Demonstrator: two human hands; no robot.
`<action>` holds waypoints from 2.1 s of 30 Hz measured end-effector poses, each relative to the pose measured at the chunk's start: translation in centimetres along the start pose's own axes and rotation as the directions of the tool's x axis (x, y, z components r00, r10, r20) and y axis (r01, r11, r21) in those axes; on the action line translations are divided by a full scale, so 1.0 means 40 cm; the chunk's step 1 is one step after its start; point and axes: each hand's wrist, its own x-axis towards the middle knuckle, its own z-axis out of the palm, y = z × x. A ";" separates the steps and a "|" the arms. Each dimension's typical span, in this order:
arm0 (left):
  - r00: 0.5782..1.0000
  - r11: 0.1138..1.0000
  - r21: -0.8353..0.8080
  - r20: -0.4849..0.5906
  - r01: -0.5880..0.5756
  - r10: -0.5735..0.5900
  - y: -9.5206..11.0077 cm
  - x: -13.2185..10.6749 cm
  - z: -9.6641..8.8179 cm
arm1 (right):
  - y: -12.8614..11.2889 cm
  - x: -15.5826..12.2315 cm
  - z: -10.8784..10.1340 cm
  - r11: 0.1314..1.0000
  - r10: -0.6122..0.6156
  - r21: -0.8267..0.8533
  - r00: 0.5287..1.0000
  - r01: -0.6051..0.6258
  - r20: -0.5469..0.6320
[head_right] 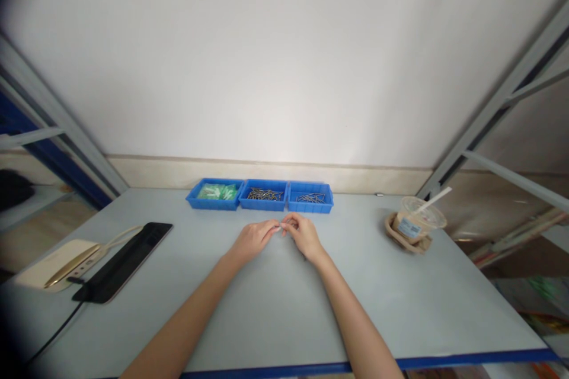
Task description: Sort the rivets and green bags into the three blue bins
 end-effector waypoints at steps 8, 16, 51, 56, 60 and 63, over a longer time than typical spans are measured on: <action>0.998 0.995 -0.084 -0.019 0.056 -0.058 0.003 0.003 0.003 | -0.021 -0.016 -0.011 0.912 -0.162 -0.379 0.986 0.159 0.023; 0.999 0.994 -0.100 -0.026 0.037 -0.040 0.003 0.005 0.009 | -0.027 -0.018 -0.018 0.832 -0.156 -0.533 0.987 0.154 0.042; 0.993 0.999 -0.045 -0.116 0.028 -0.033 -0.029 0.000 -0.009 | 0.008 0.014 0.033 0.867 -0.085 -0.490 0.996 0.087 0.028; 0.997 0.996 0.064 -0.016 -0.070 0.071 0.000 0.003 -0.001 | 0.020 0.014 0.003 0.986 -0.031 -0.163 0.999 0.027 -0.019; 0.999 0.996 0.078 0.015 -0.043 0.042 0.003 0.004 -0.004 | -0.001 0.002 -0.012 0.980 -0.085 -0.174 0.995 0.092 0.045; 1.000 0.997 0.071 0.023 -0.004 0.002 0.001 0.001 -0.012 | -0.025 -0.014 -0.023 0.939 -0.190 -0.269 0.975 0.216 0.119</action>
